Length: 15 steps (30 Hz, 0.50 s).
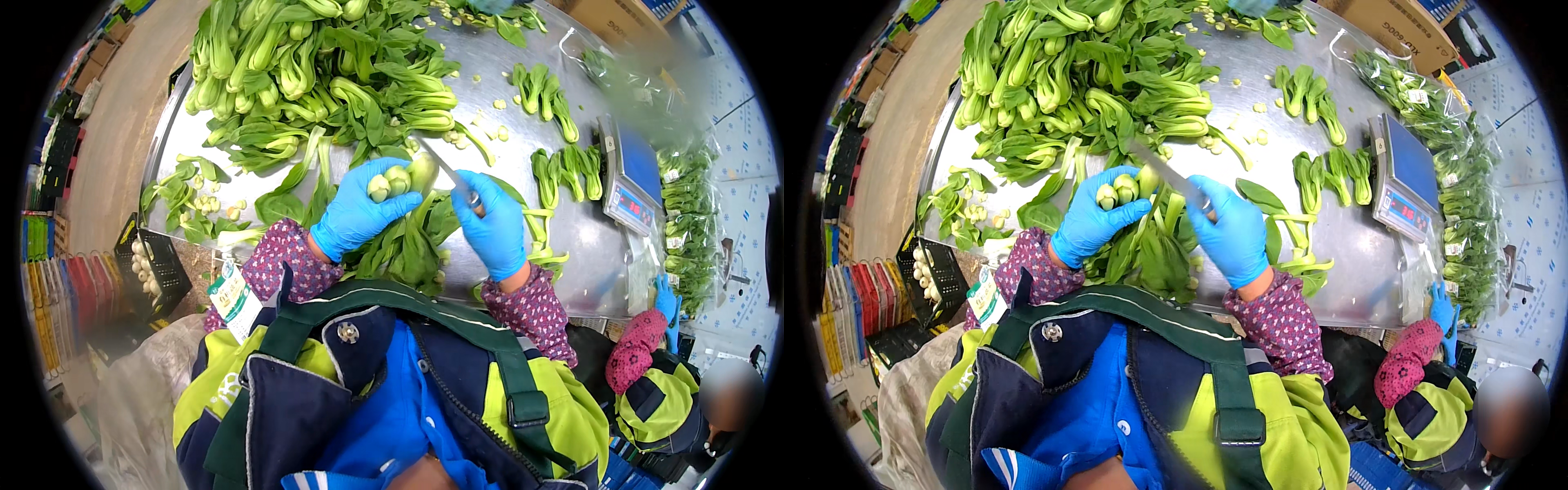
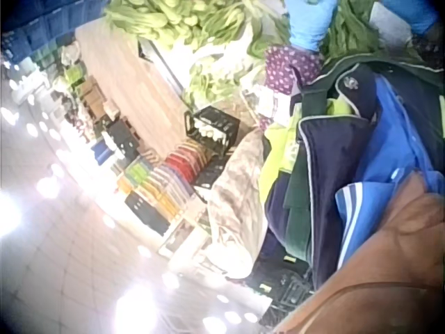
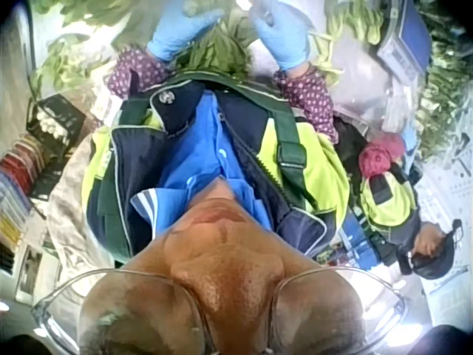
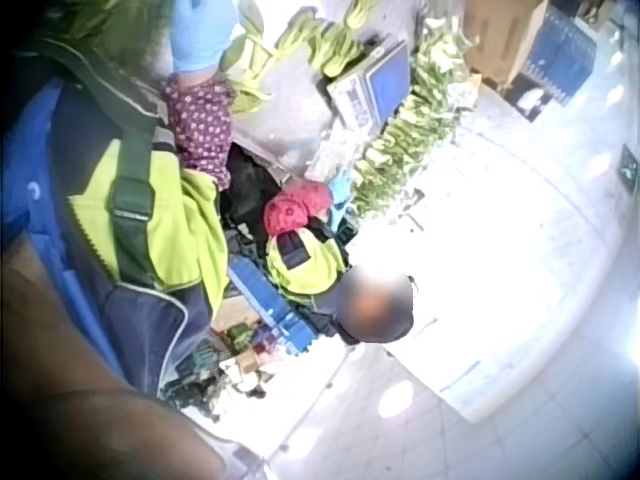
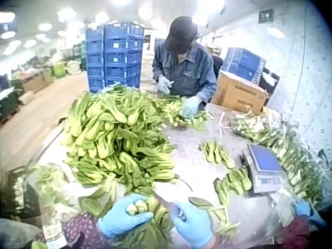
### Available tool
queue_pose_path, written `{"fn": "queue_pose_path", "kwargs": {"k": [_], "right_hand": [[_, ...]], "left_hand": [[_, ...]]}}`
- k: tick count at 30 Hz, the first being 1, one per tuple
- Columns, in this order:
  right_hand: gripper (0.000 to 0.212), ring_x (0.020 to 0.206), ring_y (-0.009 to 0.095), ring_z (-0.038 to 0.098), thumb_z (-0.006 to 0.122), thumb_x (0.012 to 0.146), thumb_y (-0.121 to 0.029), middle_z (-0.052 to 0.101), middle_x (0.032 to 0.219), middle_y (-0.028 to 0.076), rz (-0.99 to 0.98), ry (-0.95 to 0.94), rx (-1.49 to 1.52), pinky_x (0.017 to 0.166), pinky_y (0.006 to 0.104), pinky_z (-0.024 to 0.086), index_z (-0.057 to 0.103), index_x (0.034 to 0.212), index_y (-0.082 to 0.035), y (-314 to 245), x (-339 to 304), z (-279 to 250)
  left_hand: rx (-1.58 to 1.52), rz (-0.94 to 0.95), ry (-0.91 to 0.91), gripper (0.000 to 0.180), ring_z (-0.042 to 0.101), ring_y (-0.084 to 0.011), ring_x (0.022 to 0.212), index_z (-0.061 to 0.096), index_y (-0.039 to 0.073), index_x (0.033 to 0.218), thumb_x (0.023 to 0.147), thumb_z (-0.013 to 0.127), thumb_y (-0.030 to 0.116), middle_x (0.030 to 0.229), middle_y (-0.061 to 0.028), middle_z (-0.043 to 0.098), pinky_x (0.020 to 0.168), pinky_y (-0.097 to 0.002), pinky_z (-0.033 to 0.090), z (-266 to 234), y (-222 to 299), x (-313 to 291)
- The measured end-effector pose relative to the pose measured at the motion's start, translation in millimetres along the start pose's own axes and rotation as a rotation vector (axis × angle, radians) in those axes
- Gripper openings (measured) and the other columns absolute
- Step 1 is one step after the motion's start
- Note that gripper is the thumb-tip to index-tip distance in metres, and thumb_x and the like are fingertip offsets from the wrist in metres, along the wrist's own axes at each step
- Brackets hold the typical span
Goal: The person prepares bok choy by picking heads from a crate, trimming the bases with a knife, and placing the trimmed heads on a metal table to be weighed and bagged.
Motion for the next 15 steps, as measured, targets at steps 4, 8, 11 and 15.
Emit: {"fn": "queue_pose_path", "kwargs": {"k": [4, 8, 11, 15], "right_hand": [[0.040, 0.063, 0.023, 0.062, 0.067, 0.073, -0.010, 0.063, 0.082, 0.007, -0.251, 0.022, -0.144, 0.058, 0.0331, 0.050, 0.060, 0.112, -0.012, -33, -3, -2], [0.037, 0.069, 0.026, 0.064, 0.065, 0.073, -0.009, 0.064, 0.083, 0.009, -0.265, -0.026, -0.136, 0.059, 0.0357, 0.050, 0.060, 0.110, -0.011, -34, 0, 1], [0.034, 0.067, 0.028, 0.064, 0.064, 0.074, -0.010, 0.064, 0.080, 0.011, -0.258, -0.034, -0.149, 0.058, 0.0367, 0.050, 0.060, 0.107, -0.011, -34, 0, 2], [0.023, 0.061, 0.029, 0.063, 0.064, 0.076, -0.011, 0.064, 0.072, 0.013, -0.086, -0.113, -0.181, 0.056, 0.0368, 0.050, 0.063, 0.099, -0.010, 34, 13, 12]], "left_hand": [[-0.030, 0.173, -0.062, 0.043, 0.058, -0.0127, 0.096, 0.058, 0.000, 0.116, 0.077, 0.074, 0.008, 0.107, -0.0078, 0.063, 0.085, -0.0263, 0.048, 10, 20, -6], [-0.047, 0.164, -0.025, 0.045, 0.059, -0.0138, 0.098, 0.059, 0.000, 0.116, 0.075, 0.076, 0.007, 0.107, -0.0082, 0.064, 0.086, -0.0286, 0.049, 5, 10, -7], [0.062, 0.200, -0.021, 0.045, 0.060, -0.0137, 0.093, 0.060, 0.001, 0.115, 0.073, 0.077, 0.007, 0.103, -0.0076, 0.064, 0.084, -0.0290, 0.049, 2, 9, -8], [0.202, 0.248, -0.076, 0.046, 0.058, -0.0136, 0.087, 0.061, 0.003, 0.116, 0.073, 0.077, 0.007, 0.097, -0.0062, 0.064, 0.078, -0.0277, 0.048, 3, 24, -16]]}}
Point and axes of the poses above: each hand's wrist, its own x-axis towards the middle knuckle, its own z-axis out of the palm, y = z × x, the point moved 6 cm from there along x, towards the middle knuckle
